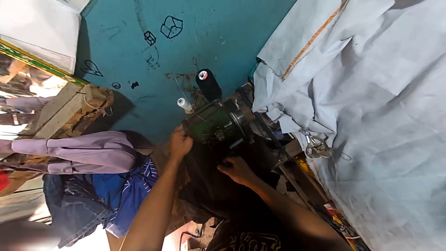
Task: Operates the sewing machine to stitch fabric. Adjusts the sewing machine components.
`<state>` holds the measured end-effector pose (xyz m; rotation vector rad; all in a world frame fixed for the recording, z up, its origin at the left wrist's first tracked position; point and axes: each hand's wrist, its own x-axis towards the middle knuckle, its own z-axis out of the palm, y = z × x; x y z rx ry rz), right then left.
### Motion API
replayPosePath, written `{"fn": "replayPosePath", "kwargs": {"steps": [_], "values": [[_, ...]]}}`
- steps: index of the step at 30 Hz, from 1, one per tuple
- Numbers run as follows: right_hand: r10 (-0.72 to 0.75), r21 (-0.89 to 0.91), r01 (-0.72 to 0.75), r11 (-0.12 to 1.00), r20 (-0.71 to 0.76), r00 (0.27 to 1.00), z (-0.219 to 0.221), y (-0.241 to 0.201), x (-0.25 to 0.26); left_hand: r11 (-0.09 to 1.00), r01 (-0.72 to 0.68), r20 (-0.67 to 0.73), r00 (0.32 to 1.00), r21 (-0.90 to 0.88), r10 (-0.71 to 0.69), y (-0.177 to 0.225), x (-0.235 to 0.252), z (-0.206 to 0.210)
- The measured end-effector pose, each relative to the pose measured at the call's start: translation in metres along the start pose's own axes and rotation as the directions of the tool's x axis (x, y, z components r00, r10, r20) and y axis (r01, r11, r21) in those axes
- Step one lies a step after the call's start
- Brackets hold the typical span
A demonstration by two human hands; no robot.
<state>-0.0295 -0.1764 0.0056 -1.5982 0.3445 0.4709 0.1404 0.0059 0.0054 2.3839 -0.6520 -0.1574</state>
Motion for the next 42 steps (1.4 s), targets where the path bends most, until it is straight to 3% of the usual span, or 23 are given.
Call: {"fn": "replayPosePath", "kwargs": {"steps": [3, 5, 7, 9, 11, 13, 16, 18, 20, 24, 26, 28, 30, 33, 35, 37, 42], "values": [[-0.019, 0.018, 0.019, 1.000, -0.016, 1.000, -0.003, 0.000, -0.003, 0.986, 0.151, -0.114, 0.981, -0.075, -0.159, 0.002, -0.010, 0.010], [-0.060, 0.013, 0.062, 0.998, -0.152, 0.987, -0.014, 0.004, -0.013, 0.981, 0.159, -0.176, 0.968, -0.110, -0.176, 0.003, -0.016, 0.010], [-0.085, -0.109, 0.044, 0.993, -0.406, 0.910, -0.037, 0.027, -0.028, 0.994, 0.050, -0.174, 0.982, -0.102, -0.067, 0.001, -0.023, 0.008], [-0.081, -0.292, -0.128, 0.948, -0.610, 0.789, -0.074, 0.068, -0.044, 0.996, -0.078, -0.133, 0.988, -0.038, 0.072, -0.002, -0.027, 0.002], [-0.120, -0.404, -0.294, 0.866, -0.739, 0.662, -0.113, 0.110, -0.060, 0.985, -0.159, -0.048, 0.986, 0.068, 0.162, -0.009, -0.030, -0.007], [-0.147, -0.451, -0.368, 0.813, -0.770, 0.621, -0.142, 0.140, -0.067, 0.958, -0.233, 0.052, 0.972, 0.168, 0.228, -0.016, -0.035, -0.018], [-0.091, -0.502, -0.427, 0.752, -0.722, 0.686, -0.170, 0.157, -0.066, 0.874, -0.384, 0.167, 0.923, 0.299, 0.348, -0.019, -0.038, -0.021], [0.103, -0.516, -0.542, 0.663, -0.655, 0.749, -0.175, 0.141, -0.064, 0.836, -0.449, 0.175, 0.893, 0.316, 0.414, -0.020, -0.043, -0.016], [0.254, -0.561, -0.617, 0.552, -0.591, 0.765, -0.172, 0.121, -0.061, 0.842, -0.450, 0.155, 0.893, 0.299, 0.422, -0.020, -0.050, -0.011], [0.229, -0.663, -0.611, 0.433, -0.574, 0.786, -0.166, 0.106, -0.069, 0.882, -0.373, 0.099, 0.928, 0.288, 0.360, -0.019, -0.055, 0.000], [0.221, -0.658, -0.555, 0.509, -0.524, 0.823, -0.152, 0.085, -0.088, 0.919, -0.302, 0.059, 0.953, 0.253, 0.297, -0.019, -0.056, 0.006], [0.191, -0.537, -0.426, 0.728, -0.437, 0.879, -0.126, 0.071, -0.115, 0.959, -0.213, 0.035, 0.977, 0.189, 0.210, -0.017, -0.058, 0.010], [0.029, -0.402, -0.182, 0.897, -0.357, 0.934, -0.091, 0.070, -0.138, 0.986, -0.134, 0.010, 0.991, 0.095, 0.134, -0.016, -0.058, 0.012], [-0.185, -0.235, 0.116, 0.965, -0.301, 0.936, -0.027, 0.057, -0.145, 0.992, -0.127, -0.061, 0.990, -0.001, 0.127, -0.019, -0.062, 0.020], [-0.144, -0.097, 0.129, 0.987, -0.162, 0.976, 0.003, 0.038, -0.127, 0.991, -0.133, -0.078, 0.988, -0.028, 0.131, -0.018, -0.063, 0.021], [-0.038, 0.016, 0.038, 0.999, -0.022, 0.999, 0.023, 0.013, -0.100, 0.991, -0.127, -0.080, 0.989, -0.028, 0.125, -0.018, -0.064, 0.022], [0.008, 0.121, 0.004, 0.993, -0.106, 0.994, 0.043, -0.019, -0.045, 0.995, -0.095, -0.088, 0.992, -0.029, 0.092, -0.017, -0.066, 0.024]]}}
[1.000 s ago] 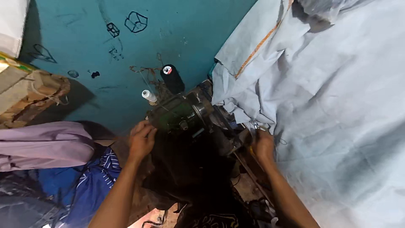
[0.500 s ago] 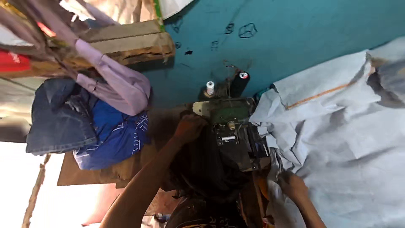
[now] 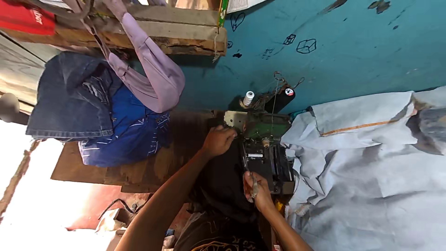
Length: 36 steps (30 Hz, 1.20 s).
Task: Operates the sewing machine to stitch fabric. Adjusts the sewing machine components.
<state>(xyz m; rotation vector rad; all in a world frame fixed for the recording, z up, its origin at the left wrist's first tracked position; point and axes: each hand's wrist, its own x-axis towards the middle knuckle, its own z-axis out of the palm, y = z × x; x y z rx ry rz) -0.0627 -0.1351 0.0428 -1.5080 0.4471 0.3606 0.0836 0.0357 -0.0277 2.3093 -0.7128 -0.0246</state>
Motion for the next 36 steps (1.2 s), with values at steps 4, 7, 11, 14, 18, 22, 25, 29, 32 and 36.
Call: {"fn": "replayPosePath", "kwargs": {"steps": [4, 7, 11, 14, 18, 22, 25, 29, 32, 36], "values": [[-0.039, 0.010, 0.039, 0.999, -0.049, 0.998, 0.007, -0.003, 0.017, 1.000, -0.017, -0.001, 1.000, 0.011, 0.017, 0.002, -0.001, -0.001], [-0.047, -0.043, 0.043, 0.998, -0.100, 0.994, 0.016, -0.007, 0.024, 1.000, -0.029, -0.003, 1.000, 0.012, 0.029, 0.001, -0.001, 0.000], [-0.262, -0.233, 0.249, 0.940, -0.027, 0.965, 0.011, 0.006, 0.015, 0.938, 0.219, -0.034, 0.971, -0.268, -0.236, 0.000, 0.002, -0.012], [-0.168, -0.277, 0.173, 0.945, 0.044, 0.985, 0.000, 0.018, -0.004, 0.720, 0.328, -0.173, 0.832, -0.611, -0.526, -0.012, 0.008, -0.028], [-0.052, -0.236, 0.061, 0.970, 0.046, 0.998, -0.017, 0.038, -0.021, 0.681, 0.338, -0.333, 0.680, -0.649, -0.654, -0.017, 0.010, -0.050], [-0.043, -0.114, 0.052, 0.992, 0.084, 0.996, -0.029, 0.049, -0.028, 0.948, 0.240, -0.217, 0.934, -0.210, -0.285, 0.002, 0.005, -0.055], [-0.061, -0.027, 0.063, 0.998, 0.079, 0.995, -0.037, 0.052, -0.030, 0.994, 0.080, -0.021, 0.996, -0.076, -0.082, 0.015, 0.009, -0.031], [-0.298, -0.301, 0.227, 0.926, -0.216, 0.930, -0.058, 0.082, -0.040, 0.990, 0.139, 0.185, 0.973, 0.014, -0.139, 0.028, 0.009, -0.007], [-0.393, -0.582, 0.091, 0.808, -0.417, 0.820, -0.101, 0.108, -0.038, 0.979, 0.176, 0.291, 0.936, 0.104, -0.199, 0.026, 0.005, -0.004], [-0.267, -0.714, -0.241, 0.657, -0.519, 0.812, -0.166, 0.123, -0.027, 0.968, 0.153, 0.407, 0.886, 0.200, -0.224, 0.025, 0.007, -0.009]]}}
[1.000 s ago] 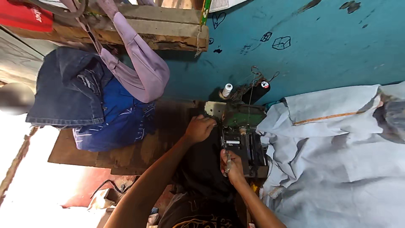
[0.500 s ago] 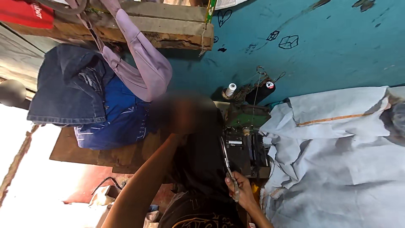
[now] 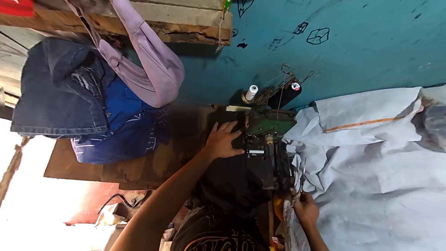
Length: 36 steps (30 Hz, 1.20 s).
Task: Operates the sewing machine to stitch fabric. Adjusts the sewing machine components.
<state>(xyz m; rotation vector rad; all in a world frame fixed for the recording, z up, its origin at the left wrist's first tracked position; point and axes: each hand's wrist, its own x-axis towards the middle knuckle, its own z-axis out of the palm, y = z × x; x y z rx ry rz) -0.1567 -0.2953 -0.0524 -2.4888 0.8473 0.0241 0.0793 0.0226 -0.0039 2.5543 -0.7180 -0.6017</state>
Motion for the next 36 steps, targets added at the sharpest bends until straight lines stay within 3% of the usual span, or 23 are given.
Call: {"fn": "replayPosePath", "kwargs": {"steps": [6, 11, 17, 21, 31, 36], "values": [[0.097, -0.024, -0.097, 0.995, -0.007, 0.995, 0.003, 0.014, 0.024, 0.994, -0.019, 0.027, 0.999, 0.109, 0.016, -0.004, 0.009, -0.008], [0.032, 0.120, -0.022, 0.993, -0.080, 0.996, 0.012, 0.005, 0.019, 0.996, -0.046, 0.016, 0.999, 0.071, 0.045, -0.008, 0.014, -0.014], [-0.044, 0.329, 0.116, 0.937, -0.220, 0.974, 0.020, -0.017, -0.004, 0.975, 0.078, 0.169, 0.979, 0.209, -0.115, 0.010, 0.016, -0.029], [0.045, 0.373, 0.036, 0.927, -0.207, 0.977, 0.021, -0.016, 0.000, 0.964, 0.111, 0.191, 0.969, 0.240, -0.159, 0.016, 0.020, -0.036], [0.142, 0.417, -0.042, 0.908, -0.212, 0.967, 0.024, 0.007, -0.005, 0.953, 0.113, 0.116, 0.982, 0.280, -0.150, 0.001, 0.035, -0.031], [0.152, 0.434, -0.041, 0.900, -0.226, 0.962, 0.026, 0.012, -0.010, 0.933, 0.129, 0.130, 0.975, 0.337, -0.182, 0.012, 0.035, -0.045]]}}
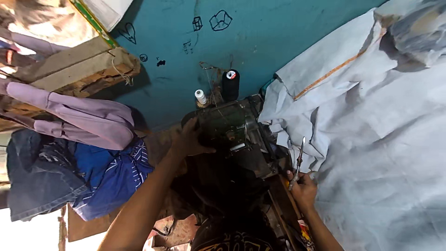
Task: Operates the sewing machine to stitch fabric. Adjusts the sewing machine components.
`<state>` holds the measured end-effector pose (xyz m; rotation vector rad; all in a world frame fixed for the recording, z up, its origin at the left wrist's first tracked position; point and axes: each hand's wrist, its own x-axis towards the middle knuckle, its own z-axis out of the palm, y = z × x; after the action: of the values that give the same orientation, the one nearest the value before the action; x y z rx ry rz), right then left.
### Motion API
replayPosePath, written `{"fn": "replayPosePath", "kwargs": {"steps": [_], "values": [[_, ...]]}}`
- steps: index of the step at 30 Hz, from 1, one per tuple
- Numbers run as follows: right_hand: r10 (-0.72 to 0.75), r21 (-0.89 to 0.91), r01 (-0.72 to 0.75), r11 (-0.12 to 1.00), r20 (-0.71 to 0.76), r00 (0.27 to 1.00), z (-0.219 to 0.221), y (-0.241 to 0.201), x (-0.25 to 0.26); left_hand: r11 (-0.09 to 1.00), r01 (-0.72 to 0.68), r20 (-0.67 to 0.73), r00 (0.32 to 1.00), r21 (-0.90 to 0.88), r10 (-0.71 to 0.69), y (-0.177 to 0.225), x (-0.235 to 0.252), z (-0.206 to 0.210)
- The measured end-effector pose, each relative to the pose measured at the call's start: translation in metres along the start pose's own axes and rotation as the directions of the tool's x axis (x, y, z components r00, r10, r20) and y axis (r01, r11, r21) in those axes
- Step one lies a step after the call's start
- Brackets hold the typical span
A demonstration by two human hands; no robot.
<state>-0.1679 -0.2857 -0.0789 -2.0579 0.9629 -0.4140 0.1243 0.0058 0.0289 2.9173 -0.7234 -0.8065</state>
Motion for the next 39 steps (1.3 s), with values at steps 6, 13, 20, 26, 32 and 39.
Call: {"fn": "replayPosePath", "kwargs": {"steps": [6, 13, 20, 26, 32, 39], "values": [[0.017, 0.006, -0.017, 1.000, 0.010, 1.000, 0.004, 0.007, 0.005, 0.999, 0.047, 0.009, 0.999, 0.023, -0.047, -0.003, 0.010, 0.001], [0.029, 0.047, -0.028, 0.998, -0.015, 0.999, 0.007, 0.014, 0.002, 0.998, 0.040, -0.068, 0.997, 0.048, -0.036, -0.005, 0.004, -0.001], [0.018, 0.056, -0.019, 0.998, 0.012, 1.000, 0.009, 0.014, 0.001, 0.971, -0.069, -0.259, 0.966, -0.227, 0.008, 0.025, -0.037, 0.043], [0.015, 0.037, -0.017, 0.999, 0.035, 0.999, 0.010, 0.008, 0.009, 0.986, 0.137, 0.057, 0.990, -0.097, -0.132, 0.028, -0.024, 0.014], [0.004, 0.040, -0.005, 0.999, 0.020, 1.000, 0.009, 0.015, 0.009, 0.994, 0.073, 0.022, 0.997, -0.084, -0.071, 0.021, -0.018, 0.014], [-0.108, 0.130, 0.101, 0.986, 0.043, 0.993, 0.009, -0.016, -0.010, 0.944, -0.330, -0.298, 0.903, -0.021, 0.310, -0.019, 0.012, 0.007]]}}
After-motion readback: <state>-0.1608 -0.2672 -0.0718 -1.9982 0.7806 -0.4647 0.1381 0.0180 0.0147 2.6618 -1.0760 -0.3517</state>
